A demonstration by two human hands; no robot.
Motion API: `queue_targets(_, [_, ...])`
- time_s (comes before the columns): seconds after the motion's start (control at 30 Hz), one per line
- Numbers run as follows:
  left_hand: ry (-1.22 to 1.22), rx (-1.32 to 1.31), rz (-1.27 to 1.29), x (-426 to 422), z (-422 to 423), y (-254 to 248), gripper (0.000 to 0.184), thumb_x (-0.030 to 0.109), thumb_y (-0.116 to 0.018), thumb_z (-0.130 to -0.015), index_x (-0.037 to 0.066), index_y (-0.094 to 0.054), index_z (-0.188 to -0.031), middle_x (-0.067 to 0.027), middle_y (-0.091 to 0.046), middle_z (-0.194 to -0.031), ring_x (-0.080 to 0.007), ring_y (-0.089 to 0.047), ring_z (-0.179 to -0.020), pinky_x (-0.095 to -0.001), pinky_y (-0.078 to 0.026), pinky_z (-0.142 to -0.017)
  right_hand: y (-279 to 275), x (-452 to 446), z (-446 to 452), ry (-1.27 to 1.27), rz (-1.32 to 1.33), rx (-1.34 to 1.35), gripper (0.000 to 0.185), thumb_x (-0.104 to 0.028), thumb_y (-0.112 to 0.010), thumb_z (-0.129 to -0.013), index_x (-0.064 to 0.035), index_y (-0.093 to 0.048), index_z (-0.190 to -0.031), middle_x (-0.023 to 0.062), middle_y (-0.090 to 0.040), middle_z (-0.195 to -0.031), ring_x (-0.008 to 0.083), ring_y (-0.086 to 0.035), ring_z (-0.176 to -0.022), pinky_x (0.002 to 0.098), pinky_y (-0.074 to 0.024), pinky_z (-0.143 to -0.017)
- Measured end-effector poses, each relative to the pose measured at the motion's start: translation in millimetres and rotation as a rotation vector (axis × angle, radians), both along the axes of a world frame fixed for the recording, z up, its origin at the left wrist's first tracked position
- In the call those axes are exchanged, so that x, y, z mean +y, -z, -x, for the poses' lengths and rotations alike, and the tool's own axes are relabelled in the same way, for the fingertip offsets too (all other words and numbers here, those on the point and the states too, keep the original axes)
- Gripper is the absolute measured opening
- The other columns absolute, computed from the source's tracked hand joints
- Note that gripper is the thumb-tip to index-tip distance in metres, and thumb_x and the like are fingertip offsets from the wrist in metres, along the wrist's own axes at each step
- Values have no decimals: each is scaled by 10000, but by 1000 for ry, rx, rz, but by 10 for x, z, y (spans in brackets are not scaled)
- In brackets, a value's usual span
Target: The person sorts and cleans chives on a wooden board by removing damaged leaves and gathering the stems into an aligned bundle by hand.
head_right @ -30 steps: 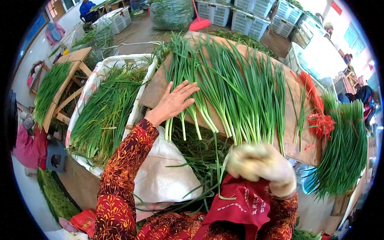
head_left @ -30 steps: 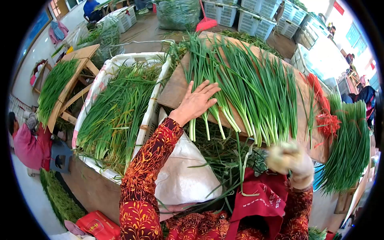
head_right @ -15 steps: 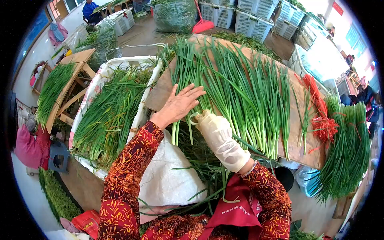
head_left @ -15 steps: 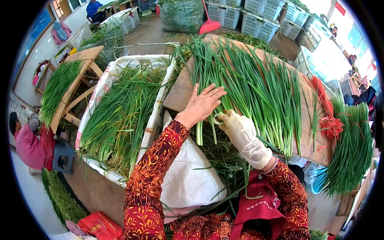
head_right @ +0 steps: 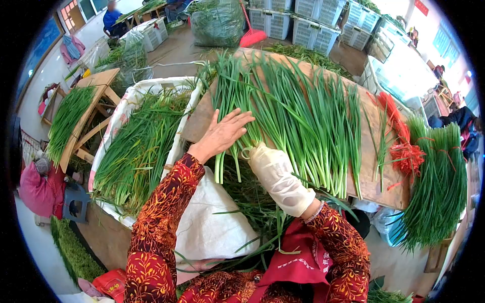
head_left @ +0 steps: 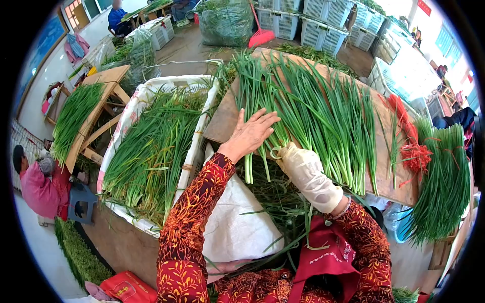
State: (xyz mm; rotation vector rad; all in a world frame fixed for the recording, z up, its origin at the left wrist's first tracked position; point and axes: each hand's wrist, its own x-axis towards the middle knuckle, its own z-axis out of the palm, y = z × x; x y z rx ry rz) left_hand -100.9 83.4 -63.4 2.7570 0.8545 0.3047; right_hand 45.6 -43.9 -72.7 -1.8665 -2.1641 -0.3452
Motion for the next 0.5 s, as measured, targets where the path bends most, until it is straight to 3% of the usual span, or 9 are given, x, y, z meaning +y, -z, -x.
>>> queue_targets(0.07, [-7, 9, -13, 1, -7, 8, 420, 314, -377, -996, 236, -361, -1409, 29, -353, -1473, -195, -243, -1399, -617, -80, -1103, -126, -62, -26, -13, 114, 22, 152, -229, -650, -801, -86, -604, -825, 101, -599, -741, 288, -620, -609, 384, -498, -523])
queue_targets(0.1, [-9, 15, -20, 3, -12, 19, 421, 314, -377, -997, 236, -359, -1410, 30, -352, -1473, -195, -242, -1400, -621, -80, -1101, -168, -82, -54, -17, 185, 85, 181, -250, -659, -815, -76, -608, -827, 84, -617, -765, 254, -620, -579, 354, -512, -530])
queue_targets(0.2, [-9, -1, -24, 9, -7, 52, 421, 312, -375, -998, 236, -357, -1412, 32, -348, -1476, -197, -238, -1402, -627, -81, -1097, -830, -402, -83, -221, 807, 500, 221, -274, -615, -869, -55, -632, -884, 82, -639, -666, 228, -616, -528, 350, -492, -470])
queue_targets(0.27, [-1, -15, -25, 8, 0, 47, 418, 305, -371, -999, 235, -359, -1411, 32, -346, -1477, -200, -237, -1402, -628, -81, -1097, -833, -845, -220, -653, 1036, 850, 293, -354, -618, -884, -72, -658, -953, 100, -677, -831, 208, -636, -681, 352, -526, -623])
queue_targets(0.33, [1, -25, -21, 13, 8, 49, 415, 299, -367, -1000, 233, -361, -1410, 31, -345, -1478, -202, -237, -1402, -628, -80, -1098, -1105, -1075, -146, -936, 1642, 866, 330, -367, -634, -873, -60, -661, -992, 126, -671, -928, 204, -638, -841, 349, -519, -768])
queue_targets(0.43, [14, -26, -13, 13, 2, 63, 411, 292, -359, -1003, 231, -364, -1409, 26, -346, -1477, -208, -238, -1402, -623, -78, -1101, -1214, -991, -155, -712, 1399, 822, 374, -387, -657, -849, -76, -647, -1055, 118, -671, -970, 207, -639, -885, 340, -513, -811])
queue_targets(0.47, [16, -27, -14, 15, 5, 63, 410, 290, -356, -1004, 230, -365, -1409, 24, -347, -1477, -209, -239, -1401, -620, -78, -1102, -1237, -893, -56, -295, 1156, 677, 374, -386, -625, -870, -96, -622, -1106, 118, -666, -948, 209, -652, -868, 343, -538, -750])
queue_targets(0.5, [13, -29, -19, 21, 5, 60, 409, 288, -353, -1005, 229, -366, -1409, 22, -348, -1477, -211, -240, -1401, -618, -77, -1104, -1078, -671, 51, -244, 832, 397, 329, -353, -577, -898, -107, -603, -1116, 100, -650, -964, 217, -658, -840, 353, -552, -662])
